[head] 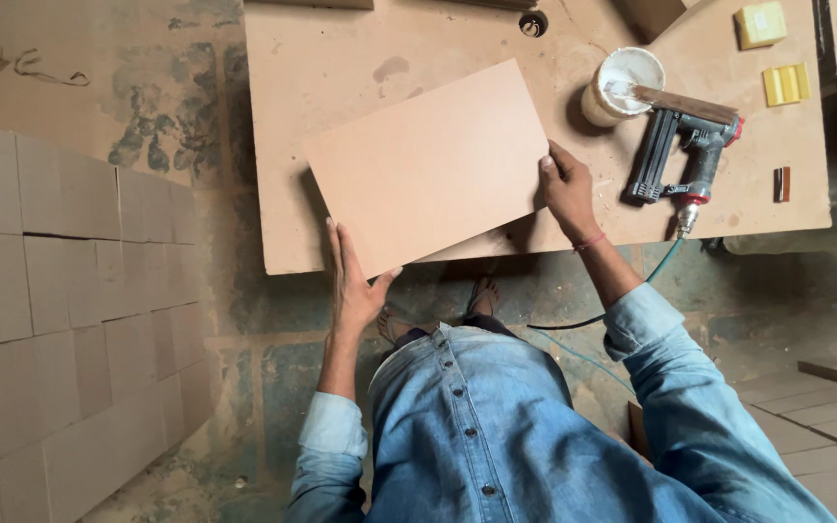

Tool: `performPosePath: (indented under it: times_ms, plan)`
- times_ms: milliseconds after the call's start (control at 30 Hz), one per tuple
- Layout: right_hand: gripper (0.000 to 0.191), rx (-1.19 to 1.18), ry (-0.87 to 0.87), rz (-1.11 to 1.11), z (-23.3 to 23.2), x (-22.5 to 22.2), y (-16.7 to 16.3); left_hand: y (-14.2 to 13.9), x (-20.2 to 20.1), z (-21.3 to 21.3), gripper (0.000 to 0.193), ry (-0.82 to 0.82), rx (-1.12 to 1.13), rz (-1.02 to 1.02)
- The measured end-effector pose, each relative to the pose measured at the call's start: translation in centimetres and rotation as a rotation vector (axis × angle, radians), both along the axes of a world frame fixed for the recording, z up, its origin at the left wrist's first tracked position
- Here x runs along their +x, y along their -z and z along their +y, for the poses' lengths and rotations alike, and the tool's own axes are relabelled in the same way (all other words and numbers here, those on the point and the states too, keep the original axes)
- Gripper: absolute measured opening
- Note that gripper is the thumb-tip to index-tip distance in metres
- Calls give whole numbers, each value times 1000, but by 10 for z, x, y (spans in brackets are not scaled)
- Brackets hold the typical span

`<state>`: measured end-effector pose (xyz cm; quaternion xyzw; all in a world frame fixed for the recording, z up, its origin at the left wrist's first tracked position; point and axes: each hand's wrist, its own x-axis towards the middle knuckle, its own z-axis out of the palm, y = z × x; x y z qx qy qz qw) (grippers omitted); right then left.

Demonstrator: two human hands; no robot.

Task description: The person assembles rectangular cardboard boxes by applying glue to the edges and using a pneumatic nail gun to fasten the sides. The person repeatedly glues and staples each box, then places the finished units aside.

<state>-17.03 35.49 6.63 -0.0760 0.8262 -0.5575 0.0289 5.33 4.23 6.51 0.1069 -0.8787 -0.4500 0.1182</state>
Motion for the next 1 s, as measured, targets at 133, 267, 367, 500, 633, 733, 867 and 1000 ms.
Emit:
performPosePath:
  times_ms: [133, 267, 367, 500, 633, 733, 867, 1000]
  plan:
    - [35, -6, -46, 25, 4, -4, 2, 1, -3, 4, 111, -29, 36, 23]
    - [39, 71, -87, 10, 20, -11, 2, 6, -1, 7, 102, -81, 39, 81]
    - [38, 84, -150, -47, 46, -12, -2, 14, 4, 12, 97, -140, 21, 111]
    - [32, 189, -321, 4, 81, 4, -9, 26, 5, 13, 92, -174, 28, 108]
    - [38, 141, -298, 144, 85, 23, -5, 31, -16, -5, 91, -118, 0, 47]
    - [36, 229, -258, 238, 80, 27, -3, 29, -34, -21, 90, -52, 15, 47]
    - [34, 271, -242, 286, 79, 26, -2, 27, -42, -24, 89, -38, 49, 52]
    - [31, 268, -238, 290, 80, 23, -2, 29, -42, -22, 87, -11, 31, 133]
